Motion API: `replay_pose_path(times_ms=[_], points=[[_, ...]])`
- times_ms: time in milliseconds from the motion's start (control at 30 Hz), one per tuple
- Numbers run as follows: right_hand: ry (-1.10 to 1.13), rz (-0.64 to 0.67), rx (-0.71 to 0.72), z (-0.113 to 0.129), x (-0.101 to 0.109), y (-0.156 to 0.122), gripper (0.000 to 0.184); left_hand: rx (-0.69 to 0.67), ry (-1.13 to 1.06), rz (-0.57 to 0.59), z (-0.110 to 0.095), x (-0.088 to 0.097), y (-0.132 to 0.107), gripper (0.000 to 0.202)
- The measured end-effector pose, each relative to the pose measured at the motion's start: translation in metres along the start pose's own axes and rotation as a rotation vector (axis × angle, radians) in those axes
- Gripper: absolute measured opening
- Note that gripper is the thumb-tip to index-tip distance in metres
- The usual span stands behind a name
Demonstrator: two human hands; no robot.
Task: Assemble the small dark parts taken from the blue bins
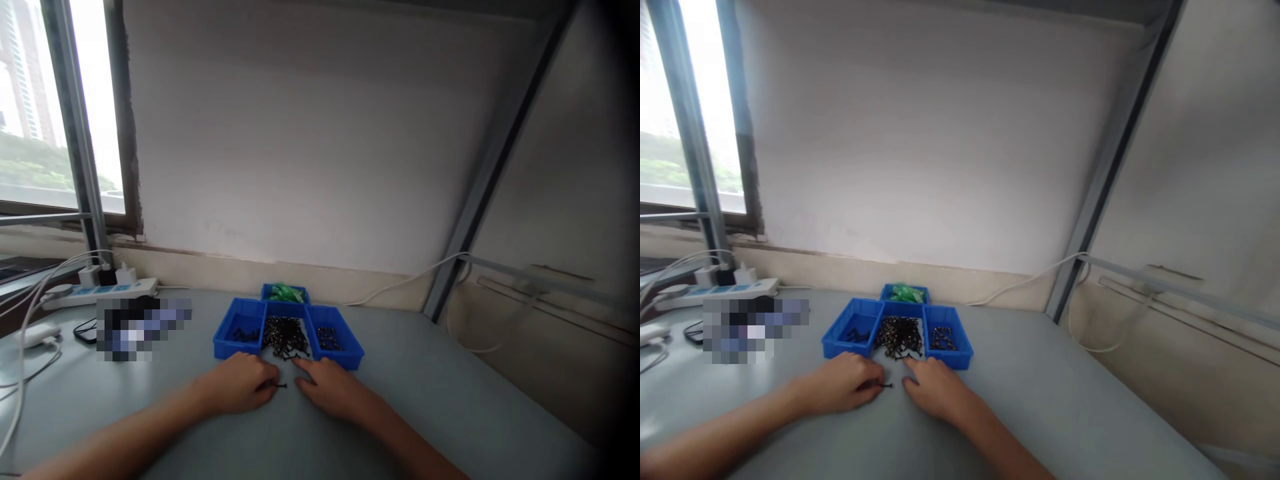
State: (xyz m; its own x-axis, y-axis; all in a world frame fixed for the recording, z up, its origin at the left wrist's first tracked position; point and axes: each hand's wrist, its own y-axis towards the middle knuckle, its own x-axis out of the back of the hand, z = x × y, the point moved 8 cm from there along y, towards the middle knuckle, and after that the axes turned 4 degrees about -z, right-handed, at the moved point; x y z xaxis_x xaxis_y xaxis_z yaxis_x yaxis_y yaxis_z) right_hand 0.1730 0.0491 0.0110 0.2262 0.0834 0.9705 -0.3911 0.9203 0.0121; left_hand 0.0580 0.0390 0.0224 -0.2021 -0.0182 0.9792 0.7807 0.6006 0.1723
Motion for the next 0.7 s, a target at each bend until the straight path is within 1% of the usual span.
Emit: replay_pose_path(times_ms=[167, 367, 567, 700], points=[[-0.032, -0.015, -0.007, 0.002, 0.0018, -0.0002, 0.046, 0.007, 0.0, 0.013, 0.0005, -0.0008, -0.0005, 0.012], [-0.061, -0.015, 0.067, 0.0082, 0.0016, -0.0015, 0.041, 0.005, 0.011, 0.008, -0.001, 0.0018, 0.0012, 0.013], [-0.085, -0.026, 0.053, 0.007, -0.0031, 0.0032, 0.045, 0.0, -0.005, -0.004, -0.0015, 0.0023, 0.001, 0.013], [-0.069, -0.005, 0.034, 0.006, 0.0006, -0.0011, 0.046, 0.003, 0.015, -0.004, -0.0006, 0.0017, -0.0002, 0.012]])
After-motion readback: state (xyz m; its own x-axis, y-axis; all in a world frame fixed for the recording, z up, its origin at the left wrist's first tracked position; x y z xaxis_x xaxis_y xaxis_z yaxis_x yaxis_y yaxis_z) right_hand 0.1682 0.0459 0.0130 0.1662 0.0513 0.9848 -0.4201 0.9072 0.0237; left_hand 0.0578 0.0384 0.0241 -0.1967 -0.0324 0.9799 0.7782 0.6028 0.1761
